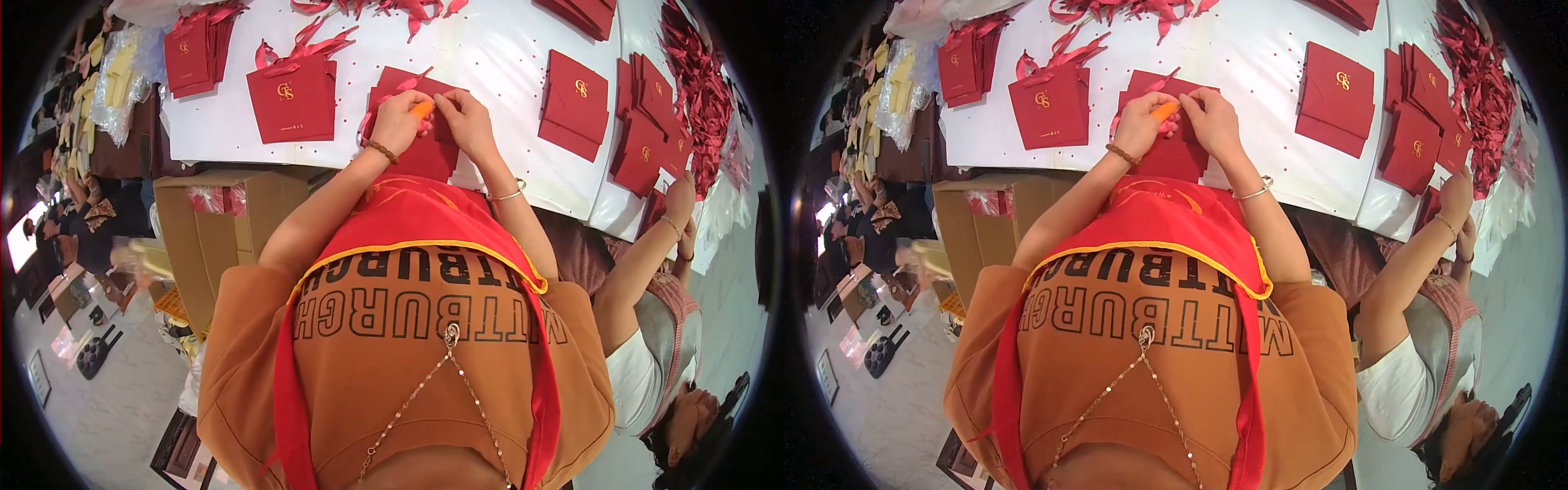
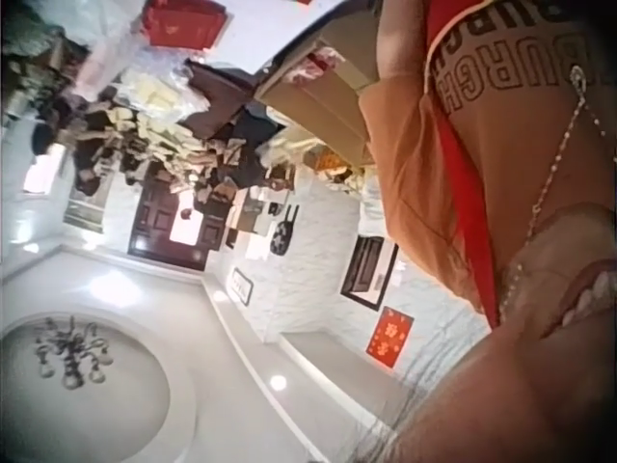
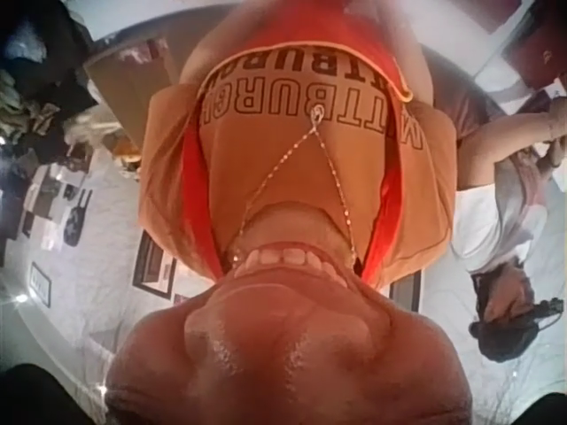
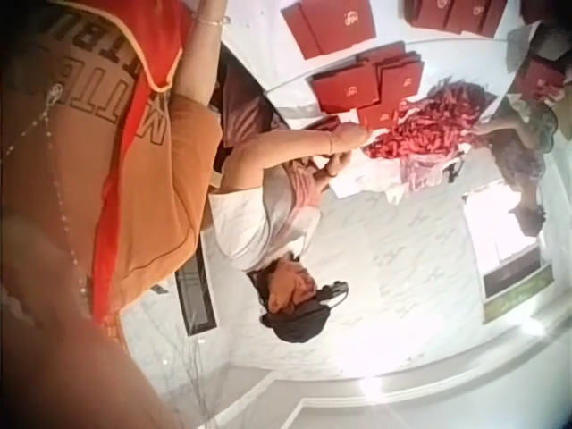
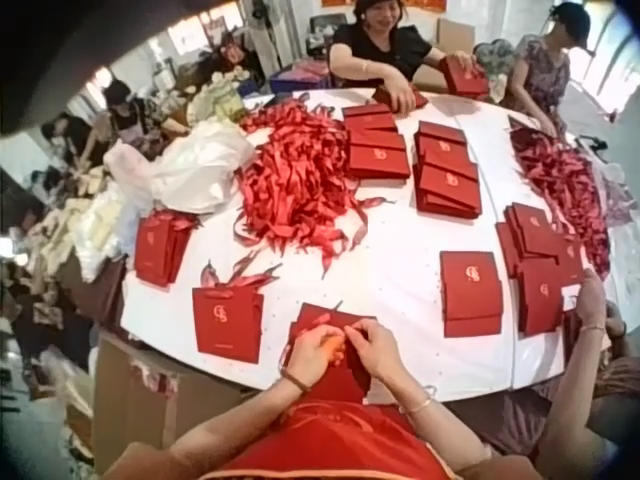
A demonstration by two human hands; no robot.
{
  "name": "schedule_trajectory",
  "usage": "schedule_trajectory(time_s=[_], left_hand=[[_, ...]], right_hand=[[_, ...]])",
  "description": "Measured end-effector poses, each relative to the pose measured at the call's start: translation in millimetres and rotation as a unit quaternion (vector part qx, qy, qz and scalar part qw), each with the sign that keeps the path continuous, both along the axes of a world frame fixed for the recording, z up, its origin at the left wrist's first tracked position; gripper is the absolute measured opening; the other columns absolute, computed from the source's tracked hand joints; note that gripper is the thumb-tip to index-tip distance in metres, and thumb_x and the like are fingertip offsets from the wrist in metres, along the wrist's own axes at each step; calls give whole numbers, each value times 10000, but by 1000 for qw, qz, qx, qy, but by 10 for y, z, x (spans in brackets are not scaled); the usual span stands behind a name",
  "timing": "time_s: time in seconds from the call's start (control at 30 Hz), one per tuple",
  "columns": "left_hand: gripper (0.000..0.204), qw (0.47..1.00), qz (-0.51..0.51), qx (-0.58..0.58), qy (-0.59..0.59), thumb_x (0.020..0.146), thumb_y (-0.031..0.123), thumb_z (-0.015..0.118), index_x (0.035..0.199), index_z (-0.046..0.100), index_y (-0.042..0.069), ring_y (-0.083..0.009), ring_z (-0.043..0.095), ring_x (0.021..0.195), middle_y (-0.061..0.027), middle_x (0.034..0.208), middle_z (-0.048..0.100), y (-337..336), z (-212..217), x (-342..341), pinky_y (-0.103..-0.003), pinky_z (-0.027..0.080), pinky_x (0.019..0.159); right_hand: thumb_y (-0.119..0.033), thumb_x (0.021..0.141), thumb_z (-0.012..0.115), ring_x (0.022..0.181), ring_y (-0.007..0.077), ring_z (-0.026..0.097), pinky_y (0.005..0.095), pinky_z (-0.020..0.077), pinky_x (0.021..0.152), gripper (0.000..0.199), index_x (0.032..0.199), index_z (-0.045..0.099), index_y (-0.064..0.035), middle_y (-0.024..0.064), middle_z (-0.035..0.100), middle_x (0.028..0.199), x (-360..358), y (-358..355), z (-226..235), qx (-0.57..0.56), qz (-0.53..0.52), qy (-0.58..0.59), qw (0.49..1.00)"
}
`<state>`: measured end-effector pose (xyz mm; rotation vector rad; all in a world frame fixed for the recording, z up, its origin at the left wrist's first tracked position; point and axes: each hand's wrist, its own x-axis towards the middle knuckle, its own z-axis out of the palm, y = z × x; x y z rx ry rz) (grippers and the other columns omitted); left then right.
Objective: Tying red ribbons onto red gift bags at a workstation.
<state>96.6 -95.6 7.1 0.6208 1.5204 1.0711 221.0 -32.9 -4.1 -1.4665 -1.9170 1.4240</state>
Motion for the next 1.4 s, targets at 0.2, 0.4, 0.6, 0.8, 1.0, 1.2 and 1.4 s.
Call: schedule_trajectory(time_s=[0.2, 0.4, 0.6, 0.8, 1.0, 1.2, 1.4], left_hand=[[140, 999, -28, 24, 14, 830, 37, 532, 946, 570, -32, -111, 589, 647, -81, 789, 609, -37, -7, -23, -211, 483, 569], [124, 997, 3, -22, 76, 808, 34, 563, 921, 580, -14, -118, 599, 600, -82, 752, 623, -83, -23, -115, -211, 489, 541], [83, 943, -62, 83, 318, 782, 54, 585, 825, 595, -16, -125, 588, 526, -87, 671, 620, -49, -106, -45, -245, 465, 477], [76, 935, -44, 82, 342, 729, 98, 593, 741, 606, 24, -327, 589, 649, -162, 679, 604, -22, -92, -9, -403, 451, 581], [101, 922, -51, 106, 368, 774, 89, 598, 791, 584, -9, -159, 581, 487, -109, 610, 603, -6, -88, -16, -279, 447, 448], [99, 912, -80, 117, 384, 749, 86, 606, 787, 573, 0, -245, 595, 558, -143, 626, 595, 19, -78, -15, -344, 445, 508], [76, 870, -134, 101, 464, 736, 89, 571, 737, 553, 15, -339, 584, 661, -171, 671, 597, 62, 17, -14, -412, 450, 576]], right_hand=[[-281, 816, 557, 736, 269, 596, 340, 452, 666, 266, 856, 616, -25, 140, 620, 791, -8, -3, 18, 30, -7, -16, 999], [-232, 783, 600, 803, 257, 599, 336, 453, 721, 269, 961, 609, -31, 149, 622, 876, 99, 23, -75, -29, 24, 49, 998], [-148, 757, 629, 789, 211, 596, 294, 463, 709, 303, 1029, 589, -21, 137, 621, 911, 95, 11, 83, -62, 34, 38, 997], [-94, 762, 623, 726, 148, 580, 266, 468, 651, 272, 1015, 590, -1, 94, 624, 851, 128, 48, 81, -155, 13, 102, 982], [-76, 779, 603, 676, 113, 568, 252, 464, 606, 233, 997, 597, 7, 74, 621, 792, 145, 68, 38, -173, 21, 134, 976], [-88, 782, 597, 710, 118, 567, 255, 461, 646, 246, 1016, 597, -9, 73, 625, 807, 141, 99, 76, -189, 42, 110, 975], [-99, 770, 586, 784, 223, 593, 307, 463, 704, 247, 1012, 600, -51, 120, 626, 872, 128, 28, 118, -43, 66, 60, 995]])
